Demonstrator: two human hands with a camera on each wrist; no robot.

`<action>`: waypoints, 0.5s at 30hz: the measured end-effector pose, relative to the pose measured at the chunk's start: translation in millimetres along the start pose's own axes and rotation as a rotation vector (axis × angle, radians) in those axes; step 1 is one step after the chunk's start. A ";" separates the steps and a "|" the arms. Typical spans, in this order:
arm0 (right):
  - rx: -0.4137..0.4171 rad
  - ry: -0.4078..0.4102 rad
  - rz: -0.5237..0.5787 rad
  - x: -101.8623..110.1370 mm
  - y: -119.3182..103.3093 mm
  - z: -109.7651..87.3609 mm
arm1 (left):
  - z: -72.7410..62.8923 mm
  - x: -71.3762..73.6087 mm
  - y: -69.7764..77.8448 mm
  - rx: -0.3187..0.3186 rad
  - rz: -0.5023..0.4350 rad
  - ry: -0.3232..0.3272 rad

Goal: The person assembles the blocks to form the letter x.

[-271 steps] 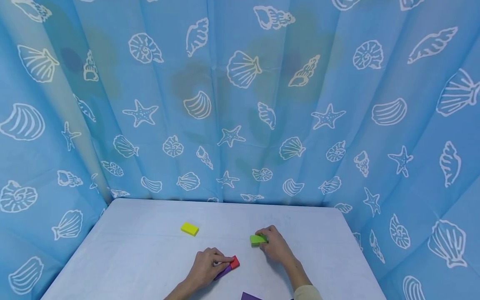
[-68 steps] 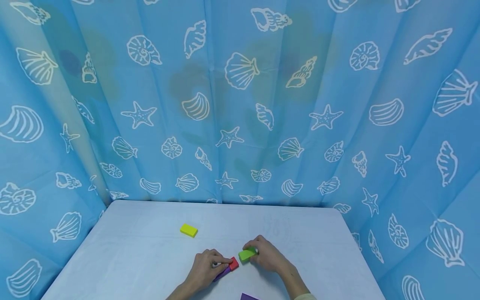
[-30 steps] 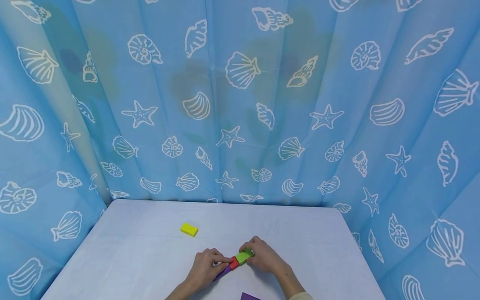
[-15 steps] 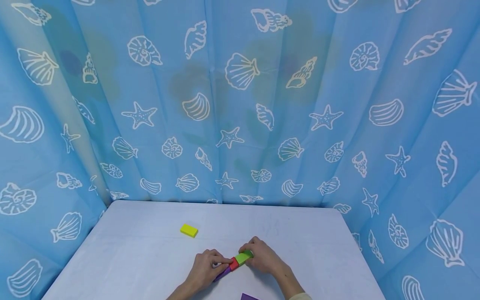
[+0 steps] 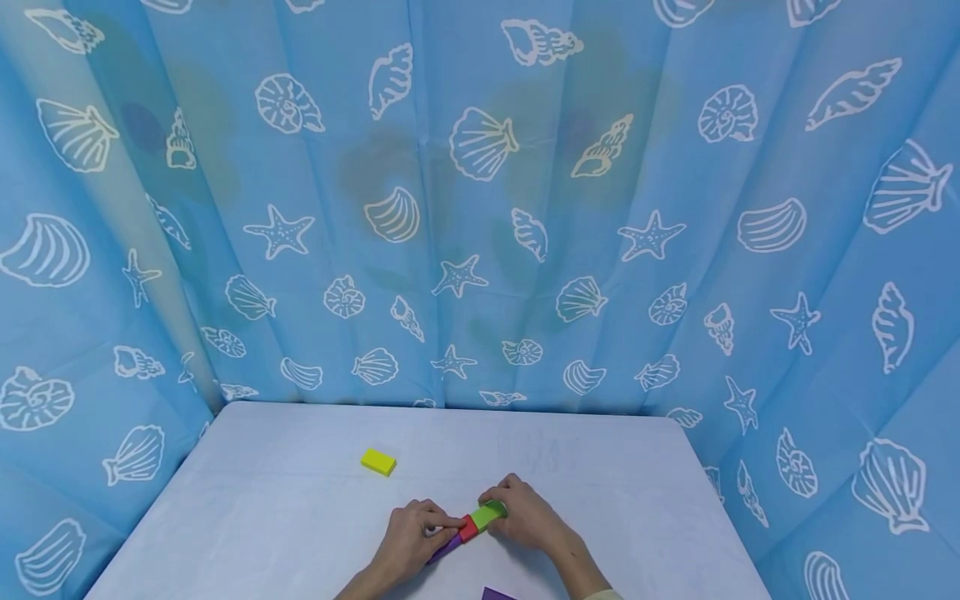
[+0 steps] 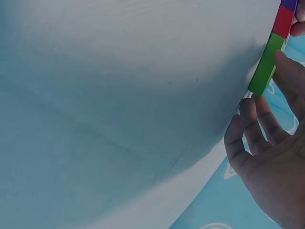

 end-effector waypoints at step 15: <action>0.017 -0.009 0.103 -2.5 -11.2 2.1 | 0.2 0.9 -0.7 0.009 -0.005 0.003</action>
Point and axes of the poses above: each hand's wrist, its own z-axis towards the middle knuckle, its own x-axis out of the back of the hand, y = z × x, the point moved 10 cm from there along z, towards the middle knuckle, and after that the axes turned 13 degrees about z, right-handed, at the moved point
